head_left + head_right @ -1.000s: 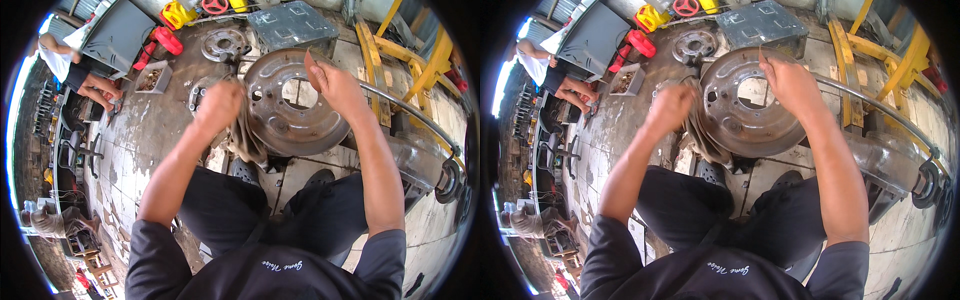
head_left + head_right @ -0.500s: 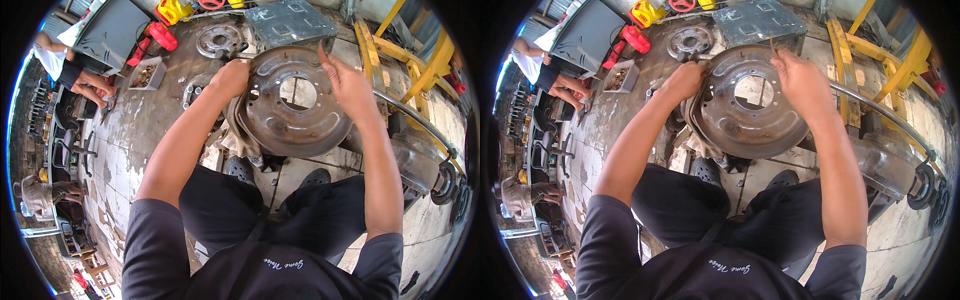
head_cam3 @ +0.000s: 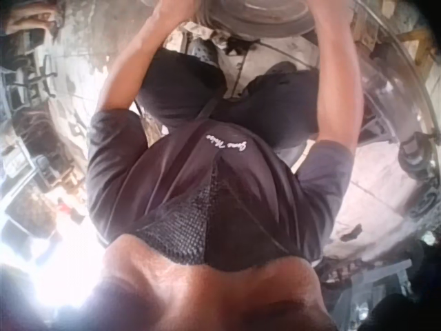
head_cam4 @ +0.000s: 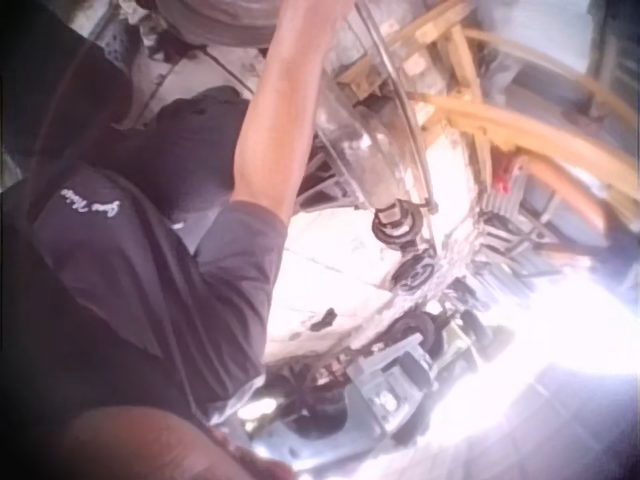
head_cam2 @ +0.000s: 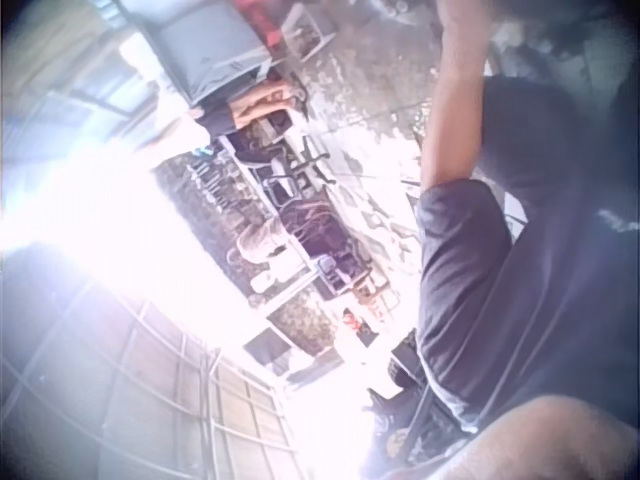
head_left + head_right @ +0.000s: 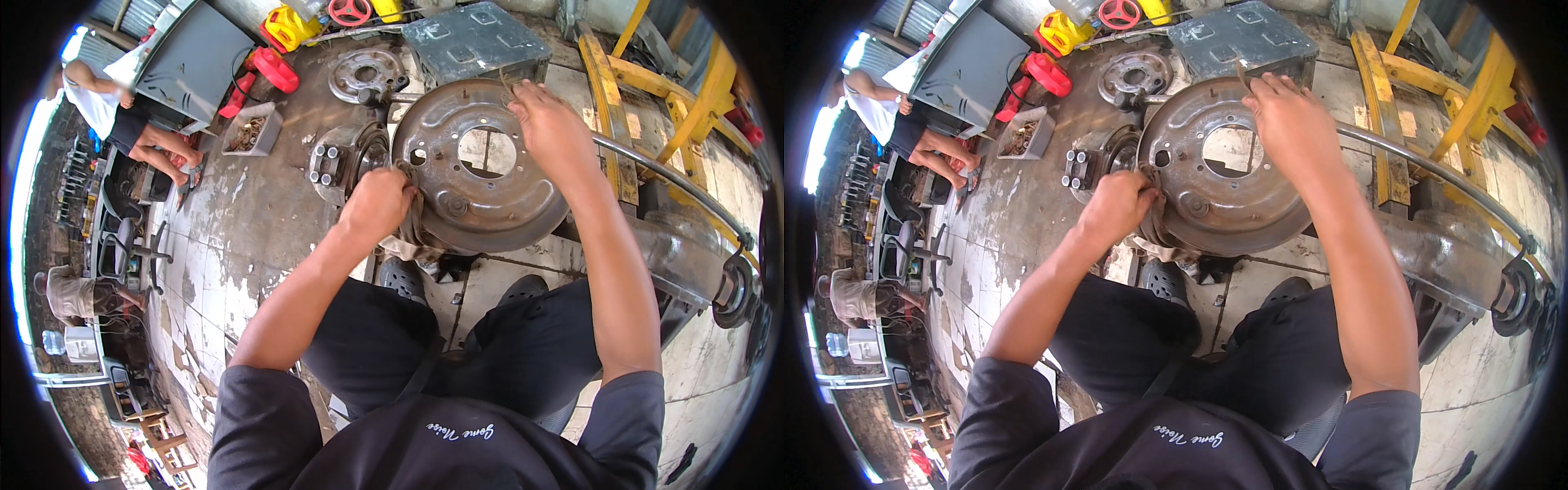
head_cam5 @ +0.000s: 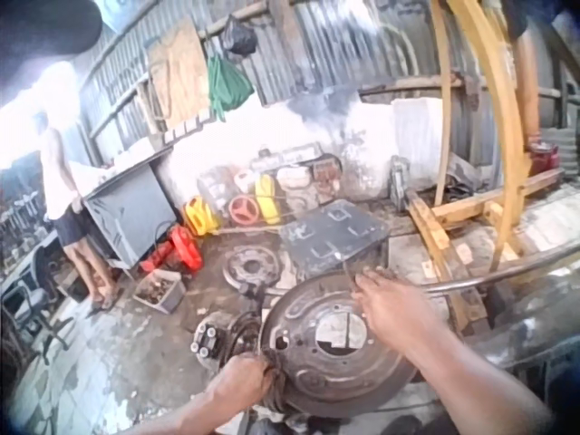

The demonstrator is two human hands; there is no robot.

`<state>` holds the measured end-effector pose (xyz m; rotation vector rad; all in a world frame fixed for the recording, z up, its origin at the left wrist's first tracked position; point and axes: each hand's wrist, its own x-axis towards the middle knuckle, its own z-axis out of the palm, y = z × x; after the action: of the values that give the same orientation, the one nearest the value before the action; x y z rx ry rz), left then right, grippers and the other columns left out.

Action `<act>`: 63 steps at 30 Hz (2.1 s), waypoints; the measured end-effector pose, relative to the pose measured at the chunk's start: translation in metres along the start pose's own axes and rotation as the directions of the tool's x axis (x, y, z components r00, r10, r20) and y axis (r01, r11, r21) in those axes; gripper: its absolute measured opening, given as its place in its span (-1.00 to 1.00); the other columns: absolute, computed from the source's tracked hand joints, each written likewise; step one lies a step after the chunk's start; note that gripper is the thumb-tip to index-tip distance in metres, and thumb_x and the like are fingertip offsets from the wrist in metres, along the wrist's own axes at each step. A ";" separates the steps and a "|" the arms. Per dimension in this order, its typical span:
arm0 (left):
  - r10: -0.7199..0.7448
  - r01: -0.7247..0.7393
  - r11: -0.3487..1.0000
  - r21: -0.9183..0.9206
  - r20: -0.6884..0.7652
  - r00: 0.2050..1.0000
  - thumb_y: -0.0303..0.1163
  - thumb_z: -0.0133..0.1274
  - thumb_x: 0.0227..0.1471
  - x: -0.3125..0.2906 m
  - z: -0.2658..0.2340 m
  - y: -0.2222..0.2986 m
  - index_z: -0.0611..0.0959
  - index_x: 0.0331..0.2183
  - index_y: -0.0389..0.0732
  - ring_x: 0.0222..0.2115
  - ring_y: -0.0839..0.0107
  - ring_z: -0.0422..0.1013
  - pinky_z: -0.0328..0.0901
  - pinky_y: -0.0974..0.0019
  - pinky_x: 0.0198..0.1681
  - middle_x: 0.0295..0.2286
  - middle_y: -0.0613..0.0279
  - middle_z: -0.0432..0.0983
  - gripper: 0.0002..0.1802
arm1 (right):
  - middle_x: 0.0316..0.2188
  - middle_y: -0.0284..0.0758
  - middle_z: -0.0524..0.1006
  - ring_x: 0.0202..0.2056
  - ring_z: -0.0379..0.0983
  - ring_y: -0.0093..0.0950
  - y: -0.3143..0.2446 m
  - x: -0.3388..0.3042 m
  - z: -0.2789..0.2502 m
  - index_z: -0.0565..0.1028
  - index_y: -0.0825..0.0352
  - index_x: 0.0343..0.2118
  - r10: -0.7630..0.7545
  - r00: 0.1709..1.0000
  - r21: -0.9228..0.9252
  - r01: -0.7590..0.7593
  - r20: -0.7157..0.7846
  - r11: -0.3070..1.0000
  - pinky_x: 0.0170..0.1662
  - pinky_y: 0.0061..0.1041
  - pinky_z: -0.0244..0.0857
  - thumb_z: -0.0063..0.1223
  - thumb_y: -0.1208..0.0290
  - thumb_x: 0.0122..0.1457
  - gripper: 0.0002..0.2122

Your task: The person scrubs a circular metal part with a cloth, repeatedly wiping its surface and edges while holding it steady with the other hand. The person continues scrubbing the same part throughout the clip.

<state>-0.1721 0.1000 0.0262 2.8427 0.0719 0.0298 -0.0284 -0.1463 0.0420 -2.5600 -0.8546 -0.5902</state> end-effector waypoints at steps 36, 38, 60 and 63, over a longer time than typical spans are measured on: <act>0.426 -0.412 0.905 -0.109 0.212 0.880 -0.46 0.06 0.11 -0.015 0.002 0.019 0.67 -0.22 -0.29 -0.21 0.00 0.47 0.38 0.09 -0.10 -0.27 0.03 0.48 -0.80 | -0.16 -0.05 0.58 -0.08 0.48 0.00 0.016 -0.005 0.029 0.62 0.25 -0.10 0.003 0.904 0.249 -0.121 0.427 0.961 0.00 -0.13 0.33 -0.18 -0.06 0.35 -0.53; 0.453 -0.432 0.891 -0.143 0.196 0.870 -0.48 0.05 0.09 -0.019 0.006 0.027 0.68 -0.24 -0.28 -0.21 0.02 0.48 0.39 0.09 -0.11 -0.27 0.04 0.49 -0.81 | 0.07 -0.02 0.50 0.07 0.41 0.01 0.013 0.003 0.017 0.57 0.26 0.03 0.049 0.817 0.197 -0.196 0.575 0.961 0.14 -0.17 0.29 -0.19 -0.13 0.34 -0.46; 0.378 -0.390 0.915 0.107 0.118 0.918 -0.42 0.08 0.03 -0.055 0.022 0.042 0.61 -0.08 -0.23 -0.12 0.14 0.41 0.32 0.14 0.02 -0.10 0.15 0.47 -0.64 | 0.19 -0.07 0.40 0.24 0.25 -0.05 0.020 -0.007 0.024 0.47 0.19 0.17 -0.016 0.867 0.141 -0.063 0.498 0.988 0.31 -0.23 0.11 -0.28 -0.16 0.35 -0.42; 0.339 -0.357 0.905 0.230 0.115 0.934 -0.45 0.08 0.02 -0.041 0.001 0.011 0.63 -0.06 -0.22 -0.09 0.14 0.42 0.32 0.16 0.04 -0.08 0.15 0.49 -0.62 | 0.26 -0.11 0.32 0.30 0.15 -0.04 0.019 -0.006 0.024 0.42 0.13 0.22 0.007 0.836 0.159 -0.113 0.549 0.981 0.34 -0.21 0.04 -0.30 -0.18 0.36 -0.42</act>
<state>-0.2128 0.0874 0.0281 3.0625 -0.4842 -0.0070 -0.0144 -0.1521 0.0143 -2.5926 -0.9417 0.2627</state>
